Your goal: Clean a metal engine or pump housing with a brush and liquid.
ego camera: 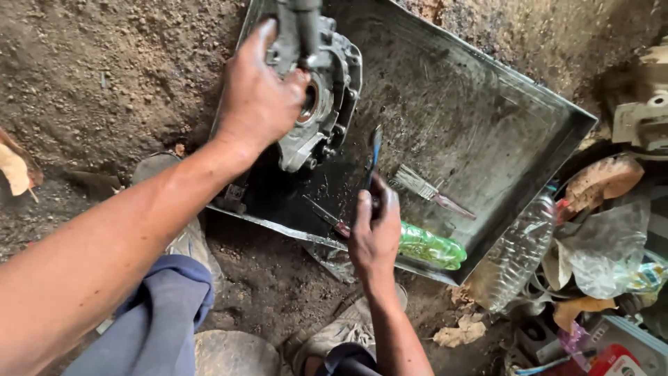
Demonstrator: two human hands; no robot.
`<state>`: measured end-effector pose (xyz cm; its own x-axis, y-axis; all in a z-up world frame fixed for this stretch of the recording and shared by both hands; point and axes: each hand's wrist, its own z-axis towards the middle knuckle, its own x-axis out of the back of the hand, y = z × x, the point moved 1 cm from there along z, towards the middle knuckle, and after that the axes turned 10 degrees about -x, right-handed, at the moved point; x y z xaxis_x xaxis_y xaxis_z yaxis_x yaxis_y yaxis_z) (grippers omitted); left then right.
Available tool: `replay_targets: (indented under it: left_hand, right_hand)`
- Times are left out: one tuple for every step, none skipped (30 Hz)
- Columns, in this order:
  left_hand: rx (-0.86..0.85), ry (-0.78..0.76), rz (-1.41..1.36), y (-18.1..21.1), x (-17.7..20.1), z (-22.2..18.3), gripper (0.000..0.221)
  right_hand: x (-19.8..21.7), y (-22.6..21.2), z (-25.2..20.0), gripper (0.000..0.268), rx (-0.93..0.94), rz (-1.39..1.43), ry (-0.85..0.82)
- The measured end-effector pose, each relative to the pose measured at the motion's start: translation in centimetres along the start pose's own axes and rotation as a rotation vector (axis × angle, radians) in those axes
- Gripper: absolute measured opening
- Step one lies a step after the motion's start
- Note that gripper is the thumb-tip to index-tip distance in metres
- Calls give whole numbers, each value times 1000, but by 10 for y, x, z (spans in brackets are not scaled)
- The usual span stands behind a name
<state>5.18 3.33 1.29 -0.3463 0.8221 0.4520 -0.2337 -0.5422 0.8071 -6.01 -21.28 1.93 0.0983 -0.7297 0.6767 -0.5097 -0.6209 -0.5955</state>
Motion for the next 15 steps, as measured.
replay_targets:
  left_hand:
    - [0,6,-1,7,-3,5,58]
    - [73,-71,-16,13,-3,8,52]
    - [146,-146,-33,18,-3,10,47]
    - [153,-154,-27,25,2,12,47]
    - [191,-176,-56,32,5,14,46]
    - [220,-193,-92,39,6,19,45]
    - [217,-195,-92,40,7,20,45]
    - [222,-207,-68,41,8,20,47]
    - [227,-219,-44,43,9,20,50]
    - [224,-219,-41,41,9,19,50]
    - [120,-187,-67,40,9,18,46]
    - [26,-158,-96,41,7,13,42]
    - [32,-159,-98,51,12,16,42]
    - [170,-235,-85,59,15,23,44]
    - [306,-314,-71,67,18,30,46]
  right_hand:
    - [3,-3,3,25,5,-3,0]
    - [3,-8,4,29,239,-35,21]
    - [3,-13,4,36,475,-66,37]
    - [2,-17,2,36,467,-62,29]
    - [2,-21,-1,39,513,-136,65]
    - [4,-26,1,44,566,-212,111]
    - [6,-31,3,44,566,-211,113]
    - [6,-35,4,46,522,-218,63]
    - [7,-39,5,49,479,-224,13]
    - [8,-46,10,49,480,-221,14]
    - [8,-51,16,46,347,-360,-12]
    - [10,-53,18,42,208,-505,-44]
    - [9,-45,20,42,204,-509,-48]
    - [8,-40,24,34,322,-552,48]
    - [7,-35,28,26,440,-595,145]
